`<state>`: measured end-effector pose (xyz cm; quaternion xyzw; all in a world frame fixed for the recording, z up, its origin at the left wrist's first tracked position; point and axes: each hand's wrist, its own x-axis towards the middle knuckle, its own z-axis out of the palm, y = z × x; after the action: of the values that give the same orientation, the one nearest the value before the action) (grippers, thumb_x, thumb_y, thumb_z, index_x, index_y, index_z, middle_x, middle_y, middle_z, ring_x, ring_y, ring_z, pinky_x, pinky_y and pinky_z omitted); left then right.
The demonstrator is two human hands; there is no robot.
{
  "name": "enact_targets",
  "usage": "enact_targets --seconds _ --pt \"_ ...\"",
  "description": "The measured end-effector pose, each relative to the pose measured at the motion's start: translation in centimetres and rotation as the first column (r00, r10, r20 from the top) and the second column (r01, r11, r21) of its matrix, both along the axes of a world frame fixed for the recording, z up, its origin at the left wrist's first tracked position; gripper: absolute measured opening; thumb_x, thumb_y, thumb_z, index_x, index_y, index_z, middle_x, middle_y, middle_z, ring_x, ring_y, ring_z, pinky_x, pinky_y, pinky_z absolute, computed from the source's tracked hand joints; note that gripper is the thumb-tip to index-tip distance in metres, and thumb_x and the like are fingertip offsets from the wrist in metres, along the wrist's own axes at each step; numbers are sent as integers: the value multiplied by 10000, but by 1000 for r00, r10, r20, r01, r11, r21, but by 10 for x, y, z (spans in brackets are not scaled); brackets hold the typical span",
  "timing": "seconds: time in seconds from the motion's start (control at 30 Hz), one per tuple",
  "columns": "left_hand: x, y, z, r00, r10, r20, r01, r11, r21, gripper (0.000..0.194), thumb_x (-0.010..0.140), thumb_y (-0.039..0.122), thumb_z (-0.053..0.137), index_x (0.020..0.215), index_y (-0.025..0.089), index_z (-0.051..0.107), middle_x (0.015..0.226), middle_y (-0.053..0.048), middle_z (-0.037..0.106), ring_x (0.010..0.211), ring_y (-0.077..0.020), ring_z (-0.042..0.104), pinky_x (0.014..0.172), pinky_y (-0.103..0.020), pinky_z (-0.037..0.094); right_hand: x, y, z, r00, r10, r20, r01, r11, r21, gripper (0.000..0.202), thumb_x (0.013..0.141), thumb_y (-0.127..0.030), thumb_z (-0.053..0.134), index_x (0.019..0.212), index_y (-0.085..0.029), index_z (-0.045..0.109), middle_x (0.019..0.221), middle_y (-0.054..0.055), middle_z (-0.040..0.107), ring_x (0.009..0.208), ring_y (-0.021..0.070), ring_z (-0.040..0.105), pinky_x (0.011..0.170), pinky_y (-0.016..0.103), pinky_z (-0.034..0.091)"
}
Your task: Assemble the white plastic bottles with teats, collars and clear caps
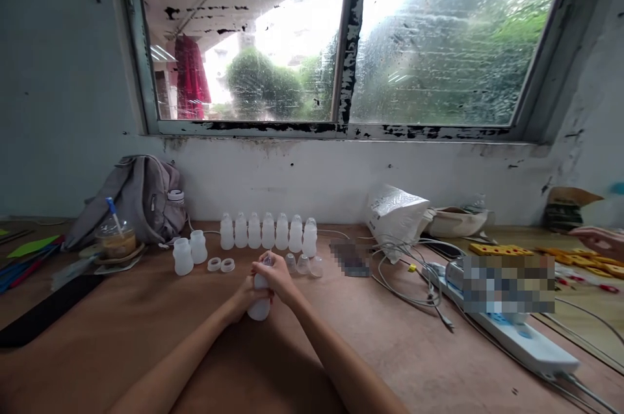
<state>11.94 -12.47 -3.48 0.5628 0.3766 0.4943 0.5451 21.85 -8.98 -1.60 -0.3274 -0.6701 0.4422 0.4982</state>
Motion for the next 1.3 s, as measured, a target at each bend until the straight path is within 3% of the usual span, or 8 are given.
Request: enact_targets --seconds 0.13,0.27,0.4,0.47,0.53,0.7,1.13,1.3 --pt "-3 -8 6 983 -168 76 178 973 -150 130 587 245 499 634 127 525 534 -17 519 440 -122 489 434 -249 376 3 -9 13 966 173 -190 -209 960 -188 190 659 -339 601 682 -182 496 638 9 594 590 142 549 550 241 424" --pt "-9 -10 9 912 -295 284 365 900 -237 203 579 291 456 667 124 532 557 -13 488 461 -108 482 468 -246 390 11 -11 26 938 320 -133 -341 920 -192 272 699 -409 564 846 -183 534 758 40 620 669 150 566 550 230 422" --pt "-24 0 7 870 -264 416 379 898 -224 270 572 288 493 798 144 522 586 20 466 488 -83 469 491 -219 391 26 7 17 990 107 90 -103 994 -42 371 647 -435 613 910 -183 543 715 16 609 664 149 555 552 239 413" --pt "-33 6 4 869 -243 431 361 907 -216 272 575 289 509 809 149 512 595 27 464 497 -76 470 501 -212 393 32 17 8 980 -121 158 110 991 77 326 613 -432 639 793 -172 558 619 -2 575 602 142 529 548 249 403" --pt "-41 10 2 873 -241 424 358 907 -221 273 588 277 520 825 143 512 602 20 482 498 -84 481 498 -222 397 36 22 2 965 -195 174 177 977 118 296 640 -450 610 713 -170 553 567 -11 540 544 126 494 516 244 385" --pt "-43 8 4 922 -238 306 327 902 -283 346 637 266 527 963 150 506 650 -2 531 509 -106 521 508 -242 411 33 14 6 999 -2 54 2 1000 -13 358 710 -530 498 683 -175 523 559 -30 495 425 77 404 397 207 312" --pt "-39 9 -3 888 -379 260 449 835 -317 479 757 513 429 999 110 521 694 -49 560 484 -140 553 445 -258 440 30 12 4 994 81 -71 -88 991 -105 330 682 -490 546 647 -165 500 496 -54 421 374 57 355 355 194 269" --pt "-41 11 -3 893 -361 269 438 834 -335 452 746 500 446 940 107 557 718 -58 571 489 -150 558 456 -279 442 36 15 6 996 -50 -79 49 999 -8 271 722 -430 505 785 -172 562 540 -35 436 453 90 395 414 214 324"
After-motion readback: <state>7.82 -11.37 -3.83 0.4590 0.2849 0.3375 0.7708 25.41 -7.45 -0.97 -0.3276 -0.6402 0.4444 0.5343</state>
